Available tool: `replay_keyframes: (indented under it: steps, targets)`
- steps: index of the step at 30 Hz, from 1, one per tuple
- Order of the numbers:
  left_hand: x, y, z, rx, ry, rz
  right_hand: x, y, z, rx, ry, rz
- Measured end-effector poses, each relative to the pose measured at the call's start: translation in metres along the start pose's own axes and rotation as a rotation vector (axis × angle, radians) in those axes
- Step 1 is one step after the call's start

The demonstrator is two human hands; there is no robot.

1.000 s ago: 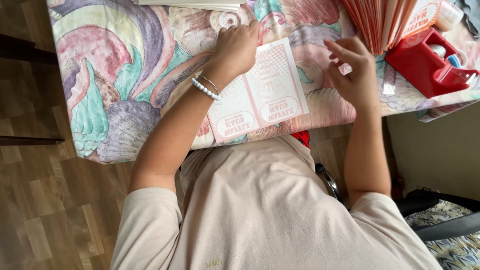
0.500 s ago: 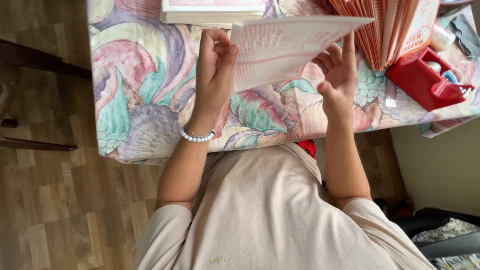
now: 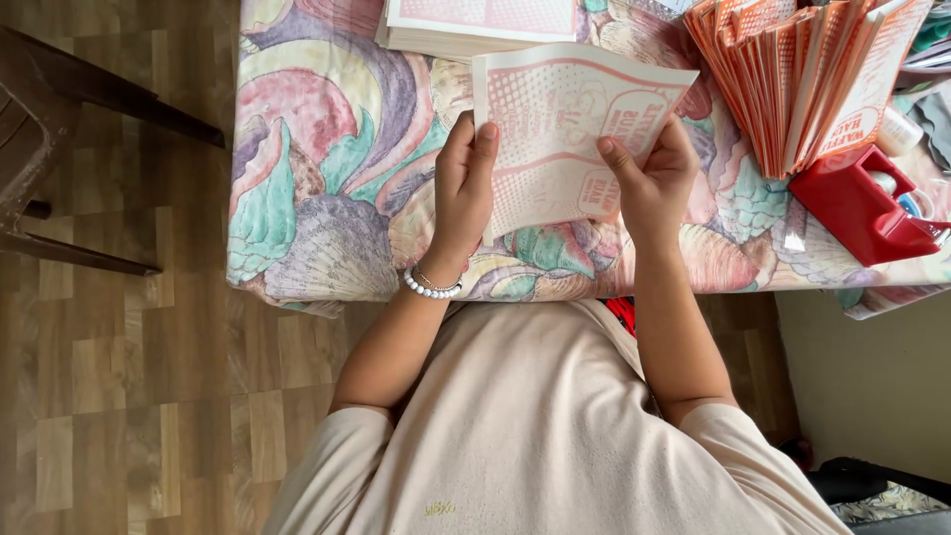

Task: Folding flat paper sheets into bags and stacking them on a table.

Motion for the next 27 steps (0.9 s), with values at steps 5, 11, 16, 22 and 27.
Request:
replay_keyframes:
  steps: [5, 11, 16, 22, 27]
  targets:
    - [0.012, 0.031, 0.012, -0.039, 0.020, 0.060, -0.015, -0.013, 0.009, 0.042, -0.011, 0.029]
    - [0.027, 0.062, 0.025, -0.053, 0.018, 0.044, -0.022, -0.042, 0.021, 0.032, 0.002, 0.024]
    - [0.019, 0.051, 0.026, 0.029, -0.061, 0.013, -0.034, -0.014, 0.025, -0.006, 0.039, -0.004]
    - [0.008, 0.021, 0.025, 0.093, -0.105, -0.023, -0.016, 0.011, 0.030, 0.006, 0.076, -0.093]
    - [0.013, 0.033, 0.021, 0.081, -0.106, -0.002, -0.017, 0.021, 0.032, 0.027, 0.077, -0.053]
Point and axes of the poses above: each hand's wrist, its own z-axis away from the middle knuckle, its own x-axis out of the palm, y = z × x, the point moved 1 cm from there along -z, towards the middle knuckle, and after that the axes turned 12 degrees about z, right-handed, at the moved point
